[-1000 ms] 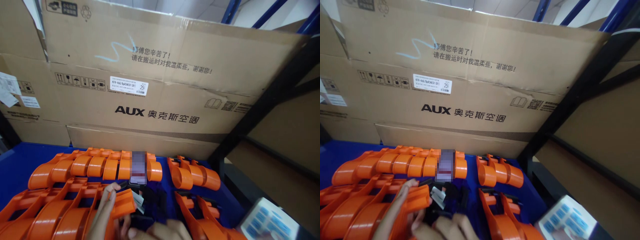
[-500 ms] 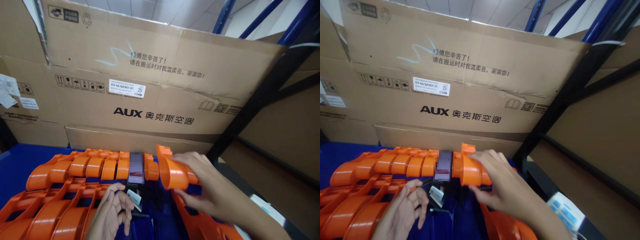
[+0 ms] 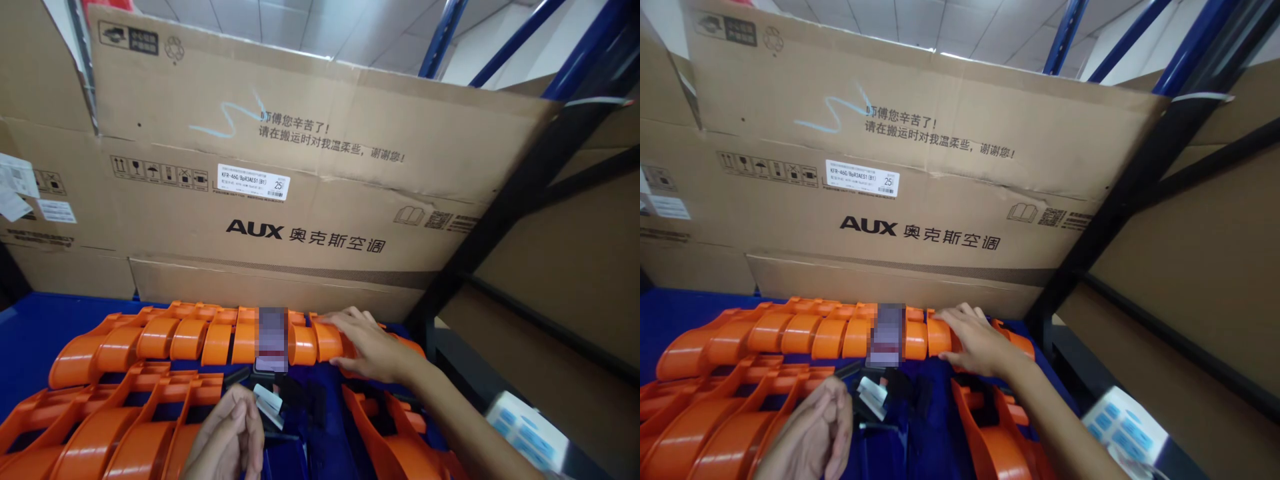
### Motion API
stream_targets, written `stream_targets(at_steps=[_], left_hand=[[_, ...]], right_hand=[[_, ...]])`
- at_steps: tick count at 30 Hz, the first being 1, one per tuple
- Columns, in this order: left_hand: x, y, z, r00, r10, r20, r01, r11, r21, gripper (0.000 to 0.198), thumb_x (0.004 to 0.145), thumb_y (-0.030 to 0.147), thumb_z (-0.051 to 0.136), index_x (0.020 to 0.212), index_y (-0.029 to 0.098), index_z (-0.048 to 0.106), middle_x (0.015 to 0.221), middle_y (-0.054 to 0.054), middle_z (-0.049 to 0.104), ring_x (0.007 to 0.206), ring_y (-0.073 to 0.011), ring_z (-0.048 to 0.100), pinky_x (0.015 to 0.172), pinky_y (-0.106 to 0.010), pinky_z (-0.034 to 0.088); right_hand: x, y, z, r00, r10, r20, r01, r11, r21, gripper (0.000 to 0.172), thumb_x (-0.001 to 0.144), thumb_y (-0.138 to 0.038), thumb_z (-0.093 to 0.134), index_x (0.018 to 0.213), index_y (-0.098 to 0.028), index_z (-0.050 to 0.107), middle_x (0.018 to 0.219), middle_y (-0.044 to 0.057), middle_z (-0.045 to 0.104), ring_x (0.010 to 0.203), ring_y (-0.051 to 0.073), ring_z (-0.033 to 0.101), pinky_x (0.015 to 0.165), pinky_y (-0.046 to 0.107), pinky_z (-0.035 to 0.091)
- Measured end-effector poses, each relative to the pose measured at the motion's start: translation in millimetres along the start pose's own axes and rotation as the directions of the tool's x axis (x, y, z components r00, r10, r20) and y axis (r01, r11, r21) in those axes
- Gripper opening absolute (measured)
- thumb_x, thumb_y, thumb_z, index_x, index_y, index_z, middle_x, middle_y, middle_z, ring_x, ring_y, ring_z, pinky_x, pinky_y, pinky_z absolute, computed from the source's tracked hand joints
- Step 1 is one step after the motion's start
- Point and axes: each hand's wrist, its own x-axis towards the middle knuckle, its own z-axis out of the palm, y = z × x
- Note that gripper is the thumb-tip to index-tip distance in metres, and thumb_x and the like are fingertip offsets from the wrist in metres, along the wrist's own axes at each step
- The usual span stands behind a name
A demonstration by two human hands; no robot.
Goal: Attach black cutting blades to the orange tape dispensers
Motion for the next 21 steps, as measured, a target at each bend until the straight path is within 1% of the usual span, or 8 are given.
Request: stream_targets(at_steps=[3,6,8,10,12,15,19,21], left_hand=[[-1.3,1.4,3.0,1.0,0.007,-0.011,-0.007,1.0,0.013,0.032,0.098,0.049,0.065,0.089,0.019,0.064,0.068,-0.001,0.07,0.044,-0.01,0.058,0.043,-0.019,0.047],[-1.1,0.1,2.8,1.0,0.011,-0.016,-0.011,1.0,0.014,0.032,0.098,0.048,0.064,0.087,0.018,0.065,0.067,-0.001,0.07,0.043,-0.0096,0.057,0.042,-0.018,0.046],[-0.9,-0.9,3.7,1.0,0.013,-0.019,-0.013,1.0,0.018,0.034,0.1,0.049,0.062,0.086,0.018,0.065,0.064,0.0,0.069,0.043,-0.0093,0.056,0.043,-0.017,0.045],[-1.4,-1.1,6.9,0.999,0.002,-0.048,0.0,1.0,0.027,0.035,0.098,0.05,0.064,0.085,0.018,0.064,0.062,0.0,0.068,0.043,-0.0089,0.055,0.043,-0.017,0.044],[-2.3,-0.6,11.5,0.996,-0.018,-0.093,0.021,0.999,0.037,0.036,0.094,0.051,0.07,0.083,0.018,0.063,0.063,0.001,0.067,0.043,-0.008,0.055,0.043,-0.016,0.042],[-4.0,0.7,18.0,0.991,-0.021,-0.13,0.027,0.999,0.045,0.04,0.088,0.055,0.075,0.081,0.018,0.063,0.065,0.002,0.067,0.042,-0.0061,0.052,0.042,-0.015,0.04],[-5.5,1.8,20.7,0.988,-0.026,-0.152,0.033,0.999,0.044,0.039,0.089,0.055,0.075,0.08,0.018,0.065,0.062,0.002,0.065,0.043,-0.0062,0.05,0.043,-0.015,0.039],[-5.7,1.8,19.7,0.987,-0.041,-0.156,0.048,0.998,0.044,0.037,0.089,0.052,0.075,0.08,0.018,0.066,0.061,0.001,0.064,0.045,-0.0071,0.051,0.044,-0.015,0.037]], right_hand=[[-3.0,-1.2,0.0,0.999,0.037,0.029,-0.036,0.999,-0.025,0.071,0.083,-0.035,0.075,0.15,-0.032,0.051,0.15,0.01,0.057,0.13,0.038,0.049,0.109,0.057,0.037],[-11.4,5.6,-3.6,0.992,0.107,0.061,-0.105,0.994,-0.043,0.076,0.083,-0.041,0.073,0.154,-0.03,0.048,0.152,0.013,0.056,0.135,0.04,0.047,0.111,0.061,0.034],[-17.6,13.1,-6.4,0.984,0.153,0.091,-0.149,0.987,-0.052,0.082,0.08,-0.042,0.075,0.155,-0.028,0.046,0.153,0.014,0.055,0.139,0.042,0.044,0.113,0.062,0.031],[-22.3,19.3,-8.1,0.975,0.184,0.126,-0.177,0.982,-0.059,0.086,0.074,-0.042,0.078,0.154,-0.028,0.048,0.152,0.014,0.056,0.141,0.043,0.043,0.113,0.062,0.03],[-24.5,21.9,-7.5,0.971,0.187,0.15,-0.179,0.982,-0.068,0.084,0.071,-0.04,0.08,0.15,-0.03,0.053,0.148,0.014,0.06,0.14,0.043,0.045,0.112,0.061,0.031],[-24.1,19.1,-2.9,0.977,0.175,0.125,-0.164,0.982,-0.095,0.075,0.071,-0.034,0.078,0.143,-0.03,0.059,0.141,0.012,0.065,0.133,0.041,0.052,0.11,0.059,0.033],[-21.9,14.1,5.0,0.981,0.174,0.083,-0.161,0.976,-0.146,0.078,0.068,-0.029,0.08,0.143,-0.026,0.058,0.137,0.014,0.066,0.131,0.041,0.054,0.11,0.056,0.035],[-21.7,14.2,8.1,0.987,0.145,0.072,-0.132,0.978,-0.161,0.077,0.069,-0.027,0.08,0.143,-0.025,0.058,0.136,0.015,0.066,0.13,0.039,0.055,0.11,0.054,0.036]])
